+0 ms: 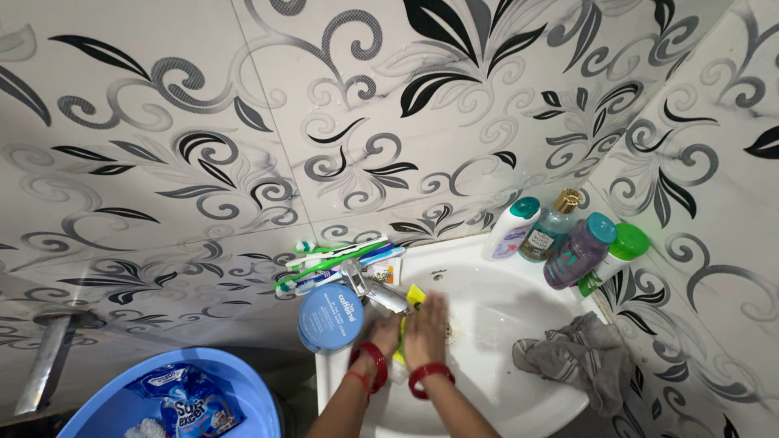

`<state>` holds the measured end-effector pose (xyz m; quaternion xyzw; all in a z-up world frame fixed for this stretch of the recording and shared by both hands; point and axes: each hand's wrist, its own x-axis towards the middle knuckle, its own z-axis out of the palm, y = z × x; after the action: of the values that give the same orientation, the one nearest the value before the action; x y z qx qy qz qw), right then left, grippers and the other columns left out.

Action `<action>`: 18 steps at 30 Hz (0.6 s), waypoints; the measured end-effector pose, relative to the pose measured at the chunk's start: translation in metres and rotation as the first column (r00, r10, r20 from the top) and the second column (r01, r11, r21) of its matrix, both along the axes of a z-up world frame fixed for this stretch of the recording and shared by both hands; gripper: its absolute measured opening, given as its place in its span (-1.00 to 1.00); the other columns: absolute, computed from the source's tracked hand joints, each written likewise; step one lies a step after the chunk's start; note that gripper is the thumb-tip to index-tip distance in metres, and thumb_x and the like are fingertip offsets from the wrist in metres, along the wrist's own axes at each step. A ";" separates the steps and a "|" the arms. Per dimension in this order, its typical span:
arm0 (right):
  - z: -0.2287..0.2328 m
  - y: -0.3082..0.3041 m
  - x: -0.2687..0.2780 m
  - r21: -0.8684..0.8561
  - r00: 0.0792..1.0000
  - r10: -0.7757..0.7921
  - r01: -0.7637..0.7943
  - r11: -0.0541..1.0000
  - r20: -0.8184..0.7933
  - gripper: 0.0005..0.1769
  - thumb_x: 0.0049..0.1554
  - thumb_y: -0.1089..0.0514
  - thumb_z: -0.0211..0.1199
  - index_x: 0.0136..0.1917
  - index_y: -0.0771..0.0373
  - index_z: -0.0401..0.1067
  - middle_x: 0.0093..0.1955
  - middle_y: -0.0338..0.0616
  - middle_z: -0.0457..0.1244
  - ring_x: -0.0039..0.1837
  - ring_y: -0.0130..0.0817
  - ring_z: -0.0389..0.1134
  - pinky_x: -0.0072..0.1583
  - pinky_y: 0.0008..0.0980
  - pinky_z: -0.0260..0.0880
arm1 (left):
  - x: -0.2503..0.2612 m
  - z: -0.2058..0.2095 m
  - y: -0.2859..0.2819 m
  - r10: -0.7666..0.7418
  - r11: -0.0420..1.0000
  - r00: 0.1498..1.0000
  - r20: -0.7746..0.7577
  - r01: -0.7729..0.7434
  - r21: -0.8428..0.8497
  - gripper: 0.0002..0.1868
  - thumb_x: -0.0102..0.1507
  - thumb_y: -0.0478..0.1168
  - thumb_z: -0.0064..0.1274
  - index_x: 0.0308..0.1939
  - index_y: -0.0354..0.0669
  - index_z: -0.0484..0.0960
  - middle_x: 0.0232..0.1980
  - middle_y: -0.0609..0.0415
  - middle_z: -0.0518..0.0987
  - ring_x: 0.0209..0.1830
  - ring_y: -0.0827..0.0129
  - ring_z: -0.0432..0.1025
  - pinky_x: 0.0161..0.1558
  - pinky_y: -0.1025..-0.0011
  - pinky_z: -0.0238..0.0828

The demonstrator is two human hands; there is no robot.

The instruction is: The person wipes several small bathroom items with a cloth under running water at a sink. They handle a green toothbrush, a white tube, a blue jar, and a yellow tube, wiping each one individually before placing them back into a blue basin.

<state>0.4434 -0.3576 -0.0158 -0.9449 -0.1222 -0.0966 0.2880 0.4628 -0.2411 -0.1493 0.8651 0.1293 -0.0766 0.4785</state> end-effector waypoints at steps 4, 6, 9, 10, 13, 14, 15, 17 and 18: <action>-0.016 0.000 0.012 0.458 0.924 -0.216 0.348 0.818 -0.317 -0.29 0.27 -0.08 0.02 0.57 0.29 0.05 0.59 0.17 0.01 0.59 -0.02 0.00 0.53 -0.16 -0.04 | -0.024 0.018 -0.006 0.280 0.908 0.943 -0.181 -0.321 -0.269 -0.24 0.38 0.32 -0.39 -0.10 -0.26 0.70 -0.22 -0.32 0.66 -0.10 -0.10 0.60 0.02 0.12 0.44; -0.021 -0.001 0.008 0.673 0.914 -0.187 0.393 0.627 -0.360 -0.27 0.22 -0.05 0.12 0.54 0.31 0.07 0.54 0.14 0.07 0.52 -0.06 0.11 0.46 -0.17 0.07 | -0.022 0.027 -0.011 0.390 0.827 0.888 -0.244 -0.454 -0.332 -0.21 0.38 0.33 -0.30 -0.23 -0.38 0.69 -0.25 -0.32 0.67 -0.12 -0.11 0.61 -0.01 0.11 0.44; -0.020 0.000 -0.005 0.696 0.768 0.012 0.572 0.434 -0.640 -0.44 0.33 -0.07 0.10 0.33 0.48 0.34 0.32 0.42 0.34 0.21 0.13 0.40 0.22 -0.09 0.37 | -0.017 0.030 -0.018 0.483 0.784 0.866 -0.125 -0.492 -0.379 -0.40 0.28 0.20 -0.17 -0.16 -0.29 0.70 -0.26 -0.22 0.67 -0.17 0.03 0.60 -0.06 0.14 0.43; -0.020 0.000 -0.018 0.667 0.754 0.013 0.573 0.476 -0.657 -0.46 0.32 -0.09 0.12 0.33 0.40 0.37 0.30 0.30 0.36 0.20 0.01 0.40 0.20 -0.17 0.36 | -0.019 0.029 -0.018 0.484 0.820 0.874 -0.034 -0.467 -0.332 -0.43 0.29 0.14 -0.18 -0.18 -0.32 0.70 -0.27 -0.23 0.67 -0.21 0.06 0.59 -0.09 0.16 0.43; -0.011 -0.006 -0.035 0.574 0.636 0.043 0.663 0.480 -0.771 -0.55 0.29 -0.10 0.13 0.32 0.19 0.41 0.26 0.00 0.35 0.21 -0.16 0.37 0.09 -0.25 0.37 | -0.007 0.030 -0.023 0.469 0.854 0.880 0.076 -0.429 -0.293 -0.51 0.28 0.00 -0.11 -0.25 -0.42 0.71 -0.31 -0.22 0.67 -0.30 0.15 0.56 -0.17 0.19 0.46; -0.005 -0.010 -0.043 0.516 0.527 0.094 0.754 0.407 -0.845 -0.58 0.28 -0.07 0.12 0.32 0.12 0.37 0.26 -0.06 0.30 0.21 -0.09 0.34 0.01 -0.14 0.38 | -0.007 0.032 -0.025 0.476 0.822 0.879 -0.010 -0.450 -0.348 -0.55 0.26 -0.04 -0.04 -0.27 -0.45 0.71 -0.33 -0.19 0.70 -0.30 0.19 0.56 -0.20 0.19 0.46; 0.002 -0.011 -0.046 0.444 0.415 0.157 0.831 0.335 -0.896 -0.61 0.26 -0.05 0.10 0.32 0.05 0.33 0.25 -0.11 0.26 0.22 -0.01 0.31 -0.07 -0.04 0.40 | -0.006 0.037 -0.024 0.477 0.787 0.874 -0.092 -0.471 -0.398 -0.58 0.24 -0.07 0.04 -0.29 -0.47 0.71 -0.35 -0.17 0.72 -0.31 0.23 0.56 -0.22 0.18 0.47; 0.023 -0.021 -0.046 0.523 0.416 0.324 0.740 0.423 -0.850 -0.68 0.23 -0.02 0.14 0.22 0.05 0.40 0.15 -0.22 0.34 0.20 -0.12 0.40 -0.02 0.05 0.49 | -0.015 0.049 -0.017 0.305 0.803 0.938 -0.168 -0.348 -0.485 -0.59 0.26 -0.01 0.19 -0.21 -0.39 0.73 -0.25 -0.05 0.71 -0.25 0.34 0.55 -0.16 0.29 0.48; 0.037 -0.028 -0.046 0.562 0.401 0.406 0.688 0.459 -0.821 -0.71 0.21 -0.01 0.16 0.17 0.05 0.43 0.10 -0.27 0.38 0.20 -0.17 0.44 0.00 0.09 0.54 | -0.021 0.056 -0.012 0.214 0.798 0.956 -0.200 -0.289 -0.529 -0.59 0.27 0.02 0.26 -0.17 -0.35 0.74 -0.20 0.01 0.71 -0.22 0.40 0.54 -0.13 0.35 0.48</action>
<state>0.3970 -0.3855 0.0215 -0.5457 0.2231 0.3505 0.7277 0.4417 -0.2530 -0.0936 0.6580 0.2461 -0.1025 0.7043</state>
